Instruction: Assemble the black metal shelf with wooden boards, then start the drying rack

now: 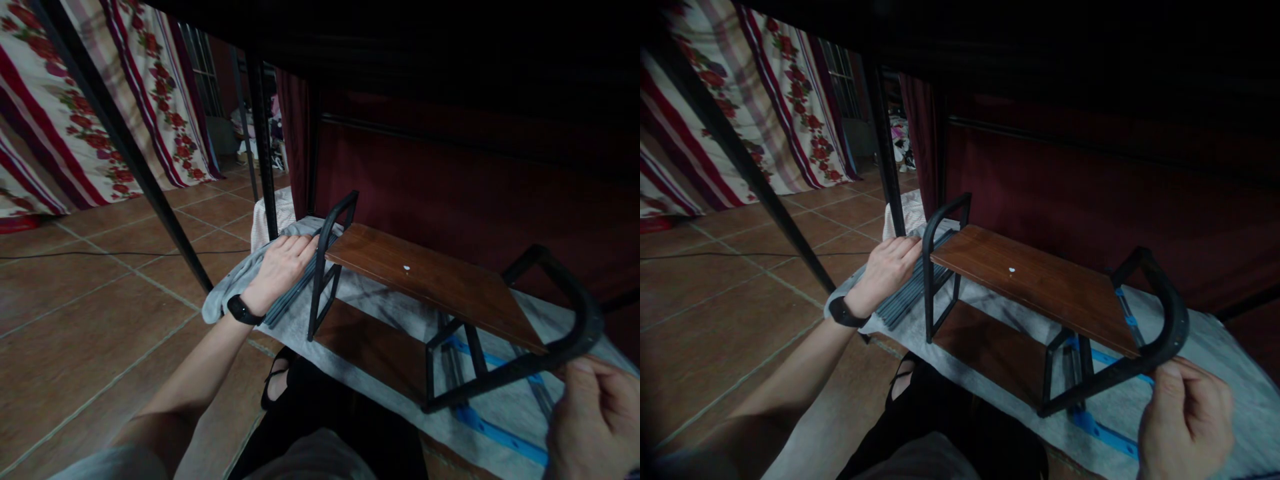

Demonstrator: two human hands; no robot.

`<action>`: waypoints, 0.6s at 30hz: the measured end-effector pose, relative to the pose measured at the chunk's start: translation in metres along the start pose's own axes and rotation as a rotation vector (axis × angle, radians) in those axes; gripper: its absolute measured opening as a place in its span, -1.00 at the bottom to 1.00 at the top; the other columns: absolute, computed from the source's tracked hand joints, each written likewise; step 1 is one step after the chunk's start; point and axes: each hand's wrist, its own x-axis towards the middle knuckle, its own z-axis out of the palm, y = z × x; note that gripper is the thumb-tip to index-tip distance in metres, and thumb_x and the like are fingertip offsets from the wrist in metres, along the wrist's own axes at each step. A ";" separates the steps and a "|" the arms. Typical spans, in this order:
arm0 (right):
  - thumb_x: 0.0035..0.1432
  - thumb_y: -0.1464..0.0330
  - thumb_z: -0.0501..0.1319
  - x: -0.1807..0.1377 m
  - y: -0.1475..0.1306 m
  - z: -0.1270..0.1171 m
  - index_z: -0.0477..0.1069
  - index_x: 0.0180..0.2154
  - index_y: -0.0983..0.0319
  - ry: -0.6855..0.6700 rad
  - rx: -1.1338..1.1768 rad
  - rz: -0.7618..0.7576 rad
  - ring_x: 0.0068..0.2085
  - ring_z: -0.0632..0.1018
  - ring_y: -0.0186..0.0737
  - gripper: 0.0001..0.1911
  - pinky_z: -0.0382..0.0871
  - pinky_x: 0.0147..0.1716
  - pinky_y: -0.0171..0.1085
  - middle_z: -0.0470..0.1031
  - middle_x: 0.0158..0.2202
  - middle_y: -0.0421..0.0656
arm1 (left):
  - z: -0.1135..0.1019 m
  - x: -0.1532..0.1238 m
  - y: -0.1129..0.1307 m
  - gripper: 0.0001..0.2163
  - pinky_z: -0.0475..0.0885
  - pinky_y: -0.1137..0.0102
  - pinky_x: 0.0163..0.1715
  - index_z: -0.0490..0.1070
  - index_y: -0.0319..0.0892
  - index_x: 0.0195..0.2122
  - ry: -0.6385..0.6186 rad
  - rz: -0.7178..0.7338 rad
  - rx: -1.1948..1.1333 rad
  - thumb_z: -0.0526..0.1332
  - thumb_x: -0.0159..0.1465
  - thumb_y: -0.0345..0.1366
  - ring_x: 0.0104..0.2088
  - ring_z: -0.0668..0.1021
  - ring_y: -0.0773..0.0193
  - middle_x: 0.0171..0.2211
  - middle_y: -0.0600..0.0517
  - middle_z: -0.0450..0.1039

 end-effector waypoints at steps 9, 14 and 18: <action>0.17 0.10 0.26 0.007 0.012 0.006 0.46 -0.42 0.06 0.062 0.040 -0.048 -0.20 0.53 0.08 -0.78 0.39 -0.11 0.09 0.48 -0.32 -0.11 | 0.009 -0.003 0.002 -0.68 0.50 0.23 -0.08 0.58 -0.15 0.04 0.096 -0.164 -0.298 0.04 0.45 -0.38 -0.14 0.61 0.09 -0.17 -0.13 0.61; 0.22 0.08 0.23 0.006 0.001 0.004 0.45 -0.43 0.13 0.008 0.052 -0.010 -0.20 0.48 -0.01 -0.70 0.34 -0.10 0.00 0.45 -0.33 -0.14 | 0.007 0.003 0.011 -0.75 0.50 0.30 -0.10 0.59 -0.16 -0.10 0.173 -0.406 -0.702 0.14 0.45 -0.18 -0.18 0.61 0.15 -0.19 -0.07 0.63; 0.26 0.07 0.22 0.003 -0.003 0.003 0.45 -0.41 0.15 -0.029 0.077 0.003 -0.19 0.46 -0.06 -0.68 0.30 -0.10 -0.06 0.44 -0.33 -0.17 | 0.007 0.008 0.019 -0.71 0.49 0.36 -0.25 0.58 -0.17 -0.22 0.208 -0.615 -0.980 0.26 0.37 -0.03 -0.31 0.57 0.21 -0.32 -0.01 0.59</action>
